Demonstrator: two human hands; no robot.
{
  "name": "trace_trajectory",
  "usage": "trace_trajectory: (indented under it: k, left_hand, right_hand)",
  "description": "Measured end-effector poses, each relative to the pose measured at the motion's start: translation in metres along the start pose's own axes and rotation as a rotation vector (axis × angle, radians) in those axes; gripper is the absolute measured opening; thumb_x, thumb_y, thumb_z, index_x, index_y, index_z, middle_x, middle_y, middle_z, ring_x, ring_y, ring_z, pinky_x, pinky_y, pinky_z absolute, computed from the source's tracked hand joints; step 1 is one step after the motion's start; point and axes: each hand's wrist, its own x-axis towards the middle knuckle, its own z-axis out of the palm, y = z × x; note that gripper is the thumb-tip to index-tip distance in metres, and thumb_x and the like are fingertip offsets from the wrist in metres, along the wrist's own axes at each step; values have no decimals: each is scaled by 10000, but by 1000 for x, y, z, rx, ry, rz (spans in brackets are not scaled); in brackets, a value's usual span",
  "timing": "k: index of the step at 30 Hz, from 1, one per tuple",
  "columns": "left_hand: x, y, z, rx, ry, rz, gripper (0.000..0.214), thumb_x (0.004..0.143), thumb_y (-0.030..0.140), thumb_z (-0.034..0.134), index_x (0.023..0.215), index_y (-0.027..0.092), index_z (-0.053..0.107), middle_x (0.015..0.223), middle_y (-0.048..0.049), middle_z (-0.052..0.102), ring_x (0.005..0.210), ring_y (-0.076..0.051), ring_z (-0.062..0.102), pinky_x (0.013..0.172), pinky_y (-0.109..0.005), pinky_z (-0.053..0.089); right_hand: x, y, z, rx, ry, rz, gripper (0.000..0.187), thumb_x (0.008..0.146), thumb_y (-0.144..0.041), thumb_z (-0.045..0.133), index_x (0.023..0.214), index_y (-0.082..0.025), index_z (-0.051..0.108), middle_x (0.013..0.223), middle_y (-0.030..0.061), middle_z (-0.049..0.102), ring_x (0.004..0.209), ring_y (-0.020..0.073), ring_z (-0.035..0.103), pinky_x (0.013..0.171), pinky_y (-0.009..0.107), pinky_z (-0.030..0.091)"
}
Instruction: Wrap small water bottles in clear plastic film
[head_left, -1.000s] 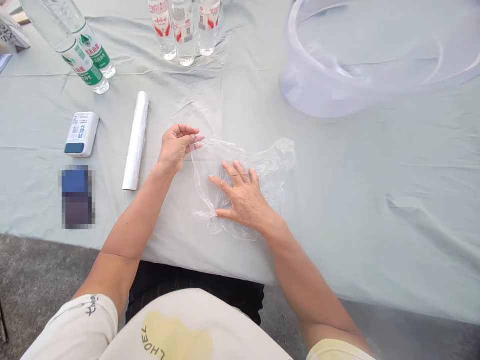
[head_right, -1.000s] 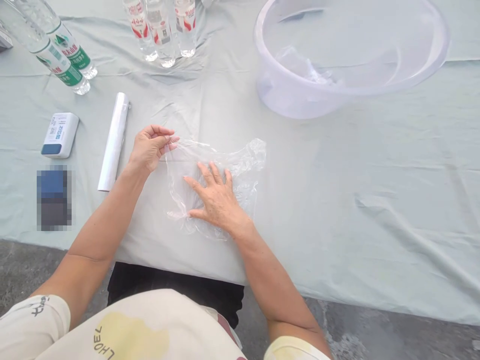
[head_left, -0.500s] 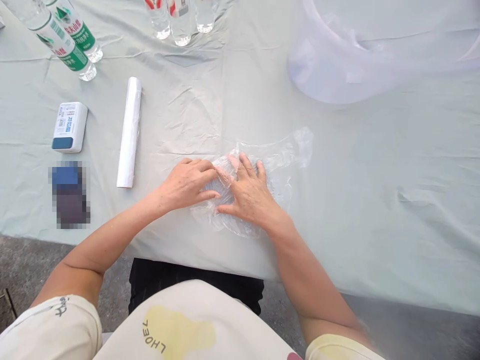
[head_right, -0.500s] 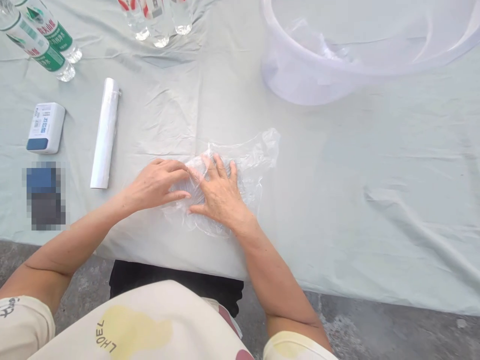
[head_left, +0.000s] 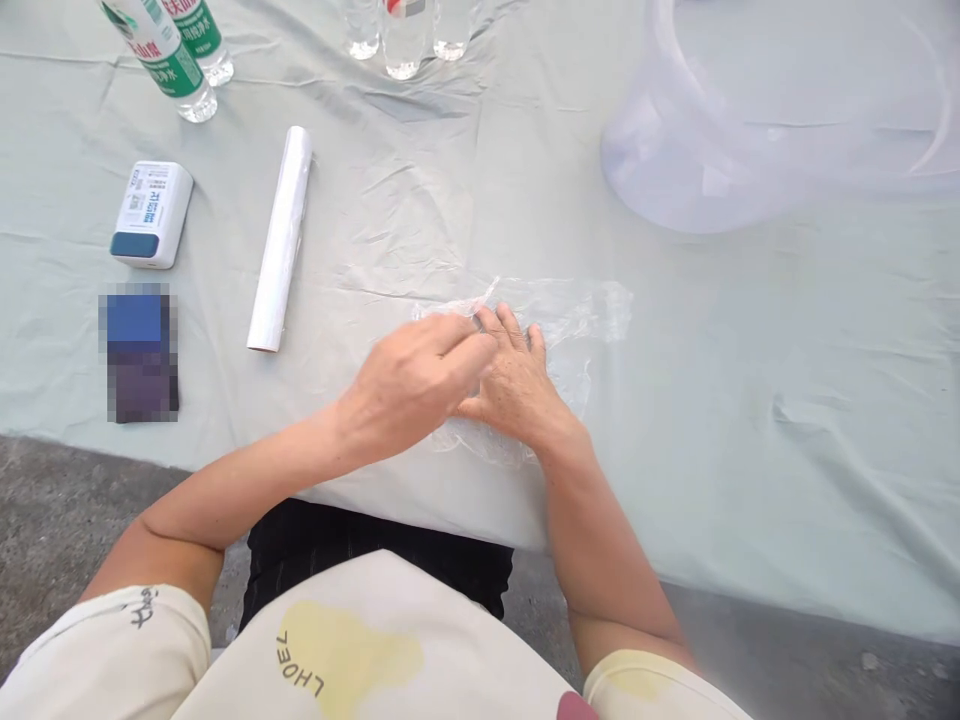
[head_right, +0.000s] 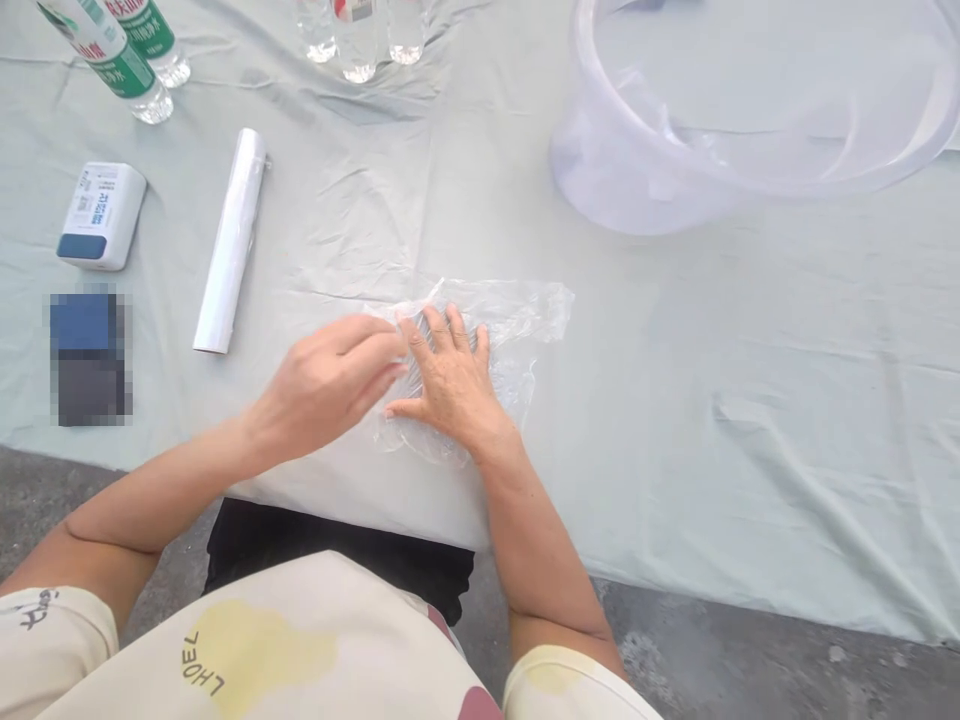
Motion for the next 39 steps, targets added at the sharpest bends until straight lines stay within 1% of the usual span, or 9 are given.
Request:
trace_trajectory:
  k: [2, 5, 9, 13, 21, 25, 28, 31, 39]
  left_hand:
    - [3, 3, 17, 59, -180, 57, 268, 868, 3, 420, 886, 183, 618, 868, -65, 671, 739, -174, 592, 606, -286, 414]
    - [10, -12, 31, 181, -393, -1, 264, 828, 7, 500, 1015, 137, 634, 1006, -110, 687, 825, -204, 617, 606, -293, 411]
    - [10, -41, 18, 221, -477, 12, 501, 828, 253, 715, 1298, 157, 573, 1414, -162, 571, 1256, -318, 552, 952, -410, 454]
    - [1, -61, 2, 174, -579, 15, 952, 746, 501, 797, 1541, 212, 360, 1664, -177, 280, 1521, -368, 274, 1208, -553, 198]
    - [-10, -77, 8, 132, -554, -69, 1208, 623, 693, 815, 1600, 222, 283, 1705, -201, 61, 1580, -376, 84, 1249, -586, -3]
    - [-12, -81, 12, 119, -484, -124, 1278, 459, 706, 888, 1558, 287, 390, 1706, -203, 51, 1566, -447, 4, 1232, -641, 28]
    - [-13, -83, 15, 92, -454, -128, 1304, 422, 712, 895, 1554, 295, 399, 1705, -199, 87, 1559, -468, 15, 1227, -658, 38]
    - [-15, -84, 17, 66, -425, -120, 1294, 431, 735, 878, 1550, 291, 406, 1703, -198, 103, 1556, -477, 33, 1223, -669, 42]
    - [-20, -91, 28, 7, -355, -83, 1282, 453, 810, 819, 1551, 301, 395, 1703, -192, 108, 1561, -463, 42, 1222, -677, 21]
  right_hand:
    - [0, -1, 0, -7, -16, 19, 1073, 790, -631, 715, 1635, -232, 188, 1688, 164, 175, 1567, 422, 86, 1195, 711, 129]
    - [-1, -2, -1, -19, -32, 32, 1085, 787, -628, 719, 1634, -201, 192, 1688, 165, 178, 1573, 410, 68, 1208, 695, 116]
    - [-2, -2, -3, -34, -31, 9, 1114, 781, -644, 721, 1642, -214, 158, 1697, 158, 152, 1571, 414, 71, 1202, 705, 115]
    - [-2, 1, -4, -36, -28, -5, 1108, 776, -667, 715, 1637, -206, 191, 1694, 160, 165, 1572, 411, 77, 1204, 704, 113]
    - [-4, 27, -18, 1, -22, -61, 906, 856, -666, 619, 1589, -224, 318, 1668, 124, 274, 1541, 333, 267, 1247, 599, 189]
    - [7, 62, -42, -21, 74, 137, 631, 944, -571, 510, 1435, -175, 535, 1549, 163, 475, 1403, 351, 486, 1137, 576, 399]
    - [47, 79, -66, -53, 216, 316, 563, 948, -475, 487, 1357, -103, 591, 1377, 228, 615, 1242, 394, 611, 994, 577, 499]
    - [121, 75, -87, 71, 343, 249, 488, 900, -368, 541, 1317, -126, 613, 1303, 193, 669, 1129, 341, 674, 988, 534, 510]
    - [346, 10, -116, 448, 500, 292, 587, 873, -451, 618, 1364, -147, 513, 1316, 165, 591, 1242, 311, 592, 979, 491, 503]
